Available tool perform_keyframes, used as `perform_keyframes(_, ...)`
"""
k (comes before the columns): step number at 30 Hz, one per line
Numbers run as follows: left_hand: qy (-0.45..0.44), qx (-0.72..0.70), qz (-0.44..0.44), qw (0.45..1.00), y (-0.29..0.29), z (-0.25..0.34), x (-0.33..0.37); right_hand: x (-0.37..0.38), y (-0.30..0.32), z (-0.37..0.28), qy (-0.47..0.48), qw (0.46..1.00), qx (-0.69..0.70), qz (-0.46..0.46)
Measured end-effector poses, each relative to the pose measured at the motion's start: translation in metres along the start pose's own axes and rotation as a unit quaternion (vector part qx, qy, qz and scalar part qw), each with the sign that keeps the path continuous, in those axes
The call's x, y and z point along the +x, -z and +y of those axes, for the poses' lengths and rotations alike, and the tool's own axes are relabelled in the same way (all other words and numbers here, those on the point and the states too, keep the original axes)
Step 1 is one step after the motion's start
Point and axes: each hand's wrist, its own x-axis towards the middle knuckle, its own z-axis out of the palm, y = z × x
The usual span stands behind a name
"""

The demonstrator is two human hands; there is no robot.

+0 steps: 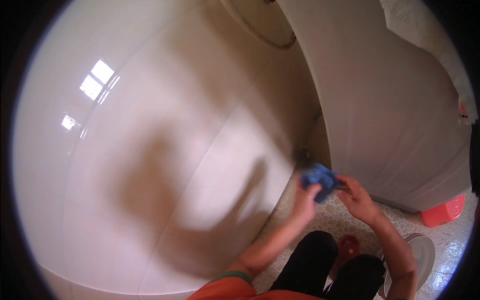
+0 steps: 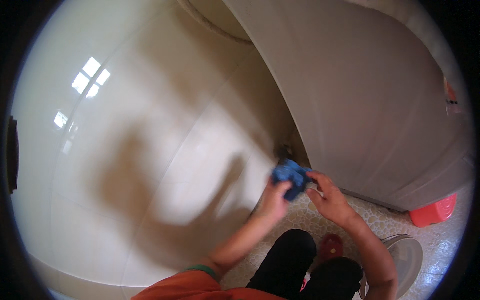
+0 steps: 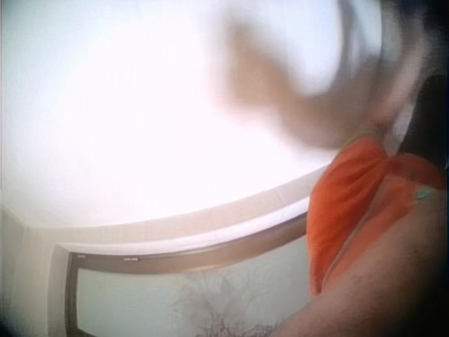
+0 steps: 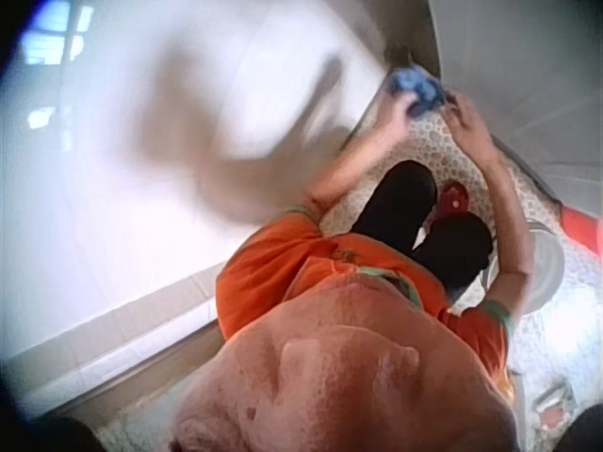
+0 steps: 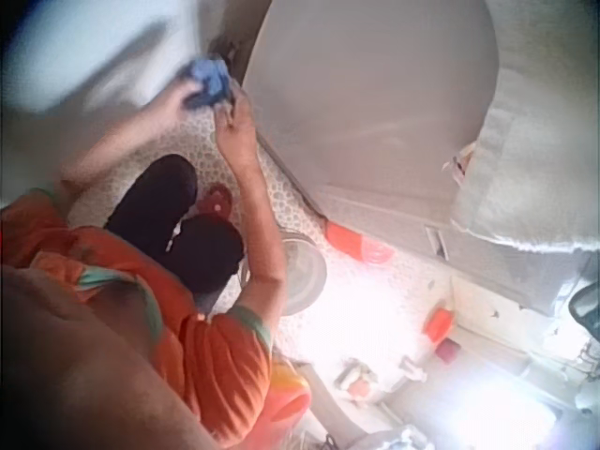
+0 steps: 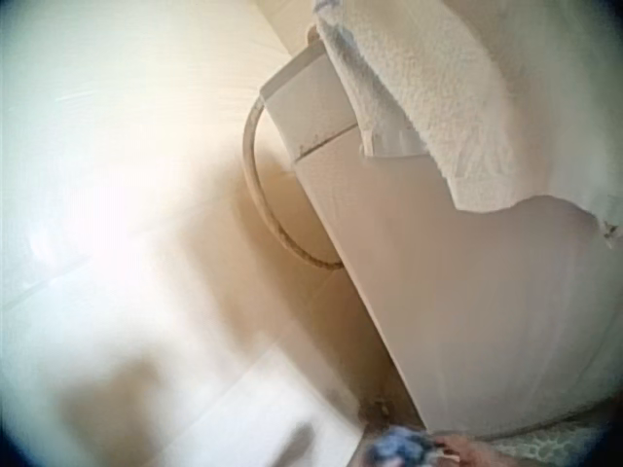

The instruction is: The person wipes a tiled wall with a blue cloth, rinses the cloth in a bucket of water, and then wipes the side of a washing machine and the lower corner of the wall.

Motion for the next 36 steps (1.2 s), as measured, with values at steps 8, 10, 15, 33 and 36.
perform_keyframes(8,-0.63,0.709,0.134,0.288,0.007,0.265,0.062,-0.008,-0.003,0.056,-0.095,0.987,0.124,-0.027)
perform_keyframes(10,-0.62,0.731,0.189,0.214,-0.008,0.265,0.086,-0.006,-0.002,0.065,-0.102,0.984,0.146,-0.022)
perform_keyframes(15,-0.544,0.833,0.059,0.087,0.007,0.246,0.179,-0.008,-0.023,0.072,-0.111,0.982,0.152,0.008)
perform_keyframes(33,-0.295,0.95,0.07,0.067,0.14,0.27,-0.147,0.028,-0.038,0.078,-0.042,0.99,-0.077,-0.11)
perform_keyframes(36,-0.338,0.935,0.096,0.046,0.159,0.29,-0.171,0.058,-0.061,0.048,0.179,0.958,-0.204,-0.089)
